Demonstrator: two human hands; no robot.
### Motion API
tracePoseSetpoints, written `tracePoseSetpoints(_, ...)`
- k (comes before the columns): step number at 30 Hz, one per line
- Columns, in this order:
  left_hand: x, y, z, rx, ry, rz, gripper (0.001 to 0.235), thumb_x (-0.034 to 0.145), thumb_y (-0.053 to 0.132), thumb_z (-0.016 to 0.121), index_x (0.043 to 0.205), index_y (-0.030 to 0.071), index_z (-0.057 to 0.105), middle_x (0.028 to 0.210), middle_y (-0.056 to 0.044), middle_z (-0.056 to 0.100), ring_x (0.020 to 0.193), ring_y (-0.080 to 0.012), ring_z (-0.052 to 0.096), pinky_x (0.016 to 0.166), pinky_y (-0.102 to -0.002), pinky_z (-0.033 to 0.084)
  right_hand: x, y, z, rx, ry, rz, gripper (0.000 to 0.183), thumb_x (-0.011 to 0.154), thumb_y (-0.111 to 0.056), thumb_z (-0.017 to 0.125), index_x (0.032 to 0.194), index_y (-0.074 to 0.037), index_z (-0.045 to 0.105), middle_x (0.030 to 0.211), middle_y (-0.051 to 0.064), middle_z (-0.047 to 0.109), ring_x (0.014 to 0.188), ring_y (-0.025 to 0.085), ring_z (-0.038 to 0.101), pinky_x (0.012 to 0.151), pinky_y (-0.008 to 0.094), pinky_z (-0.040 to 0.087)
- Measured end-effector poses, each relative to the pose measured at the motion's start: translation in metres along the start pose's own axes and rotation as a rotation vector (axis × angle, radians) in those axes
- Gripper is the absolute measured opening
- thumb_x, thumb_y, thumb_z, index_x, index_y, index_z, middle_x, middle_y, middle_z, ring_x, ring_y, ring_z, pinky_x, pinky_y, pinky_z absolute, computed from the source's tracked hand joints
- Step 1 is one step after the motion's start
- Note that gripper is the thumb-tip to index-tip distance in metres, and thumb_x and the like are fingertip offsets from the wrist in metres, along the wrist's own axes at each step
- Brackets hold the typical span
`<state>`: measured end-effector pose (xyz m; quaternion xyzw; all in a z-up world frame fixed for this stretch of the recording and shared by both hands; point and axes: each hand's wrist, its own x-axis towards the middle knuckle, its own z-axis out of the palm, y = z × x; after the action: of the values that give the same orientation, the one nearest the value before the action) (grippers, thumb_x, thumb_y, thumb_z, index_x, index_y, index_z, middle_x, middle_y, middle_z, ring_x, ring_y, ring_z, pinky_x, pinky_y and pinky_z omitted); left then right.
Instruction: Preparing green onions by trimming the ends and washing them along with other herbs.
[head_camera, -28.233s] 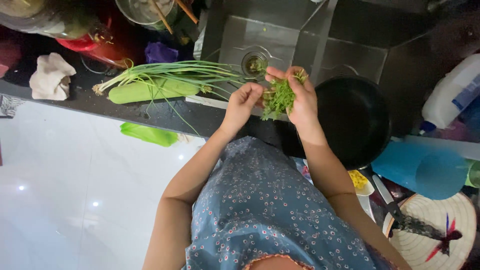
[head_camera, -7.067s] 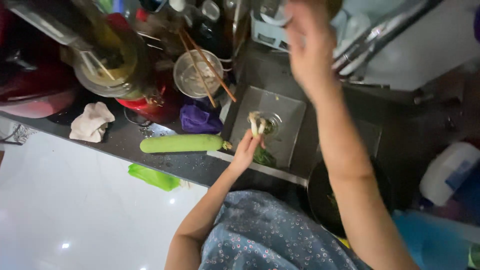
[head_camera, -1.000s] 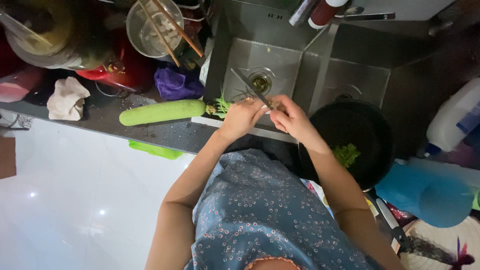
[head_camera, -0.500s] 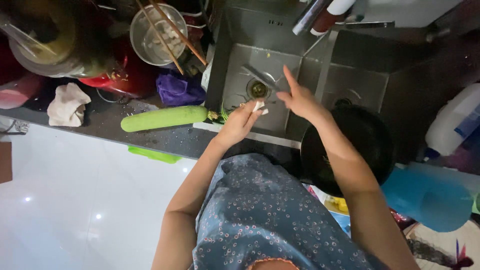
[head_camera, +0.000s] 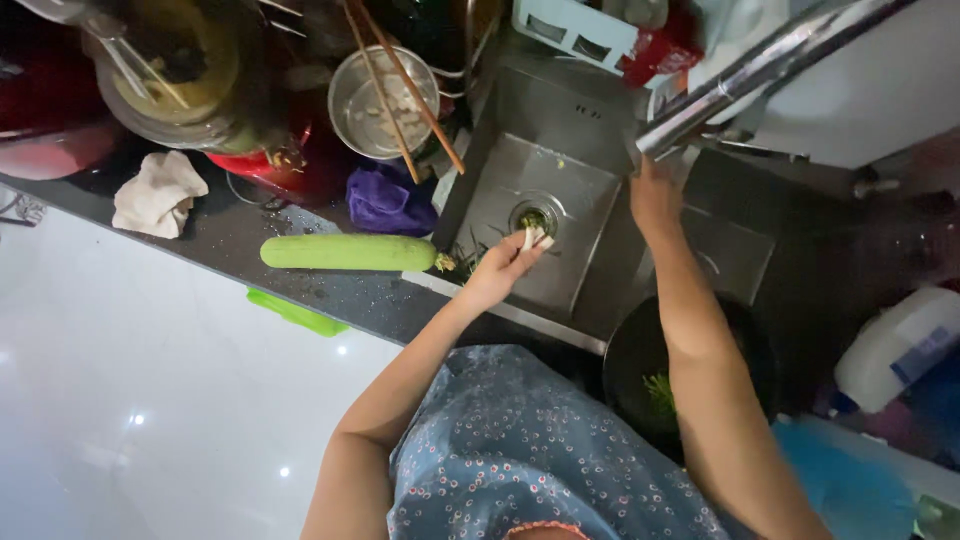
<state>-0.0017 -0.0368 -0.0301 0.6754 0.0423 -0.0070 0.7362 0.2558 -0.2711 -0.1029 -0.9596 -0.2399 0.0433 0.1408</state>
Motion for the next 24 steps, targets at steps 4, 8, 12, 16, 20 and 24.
tracePoseSetpoints(4,0.004,-0.011,0.001,-0.277,-0.029,-0.1,0.026,0.109,0.02,0.056,0.127,0.003,0.062,0.091,0.005,0.057,0.08,-0.0063,0.052,0.074,-0.024,0.045,0.004,0.018,0.027,-0.161,0.146,-0.102,0.048,0.101,-0.015,0.059,0.146,0.0,0.051,0.122,0.029,0.063,0.115,0.045,0.059,0.104,0.059,0.042)
tracePoseSetpoints(8,0.007,0.02,0.001,-0.276,-0.1,-0.008,0.033,0.108,0.017,0.059,0.137,0.002,0.061,0.099,0.003,0.058,0.086,-0.0067,0.05,0.082,-0.024,0.045,0.012,0.034,0.046,-0.172,0.158,0.04,0.026,0.119,-0.015,0.05,0.139,0.001,0.059,0.129,0.027,0.061,0.12,0.045,0.058,0.103,0.056,0.045)
tracePoseSetpoints(12,0.013,0.022,0.004,-0.246,-0.094,-0.051,0.036,0.107,0.016,0.06,0.14,0.002,0.061,0.098,0.002,0.058,0.088,-0.0077,0.053,0.083,-0.025,0.047,-0.013,-0.057,-0.035,-0.356,0.249,-0.12,0.038,0.097,-0.019,0.057,0.129,0.003,0.061,0.126,0.026,0.059,0.116,0.043,0.056,0.097,0.053,0.043)
tracePoseSetpoints(16,0.031,0.002,0.011,-0.485,0.023,-0.075,0.033,0.108,0.015,0.061,0.137,-0.001,0.059,0.101,-0.002,0.065,0.091,-0.0123,0.062,0.085,-0.028,0.052,-0.067,-0.137,-0.102,0.379,-0.294,-0.02,0.046,0.099,-0.028,0.062,0.139,-0.007,0.061,0.128,0.017,0.067,0.117,0.031,0.064,0.1,0.042,0.049)
tracePoseSetpoints(20,0.049,0.023,0.017,-0.713,0.097,-0.017,0.041,0.11,0.013,0.058,0.147,-0.002,0.053,0.104,-0.003,0.063,0.095,-0.0119,0.06,0.088,-0.028,0.052,-0.111,-0.136,-0.029,1.183,-0.261,-0.126,0.047,0.112,-0.019,0.059,0.154,-0.001,0.049,0.142,0.01,0.063,0.128,0.019,0.059,0.108,0.033,0.046)
tracePoseSetpoints(24,0.04,0.062,0.021,-0.787,0.082,-0.088,0.043,0.107,0.015,0.056,0.147,0.002,0.049,0.1,-0.002,0.062,0.092,-0.0117,0.062,0.081,-0.03,0.054,-0.129,-0.166,-0.029,1.313,-0.089,-0.118,0.059,0.099,-0.01,0.07,0.151,-0.002,0.043,0.131,0.007,0.061,0.116,0.015,0.063,0.095,0.03,0.055)
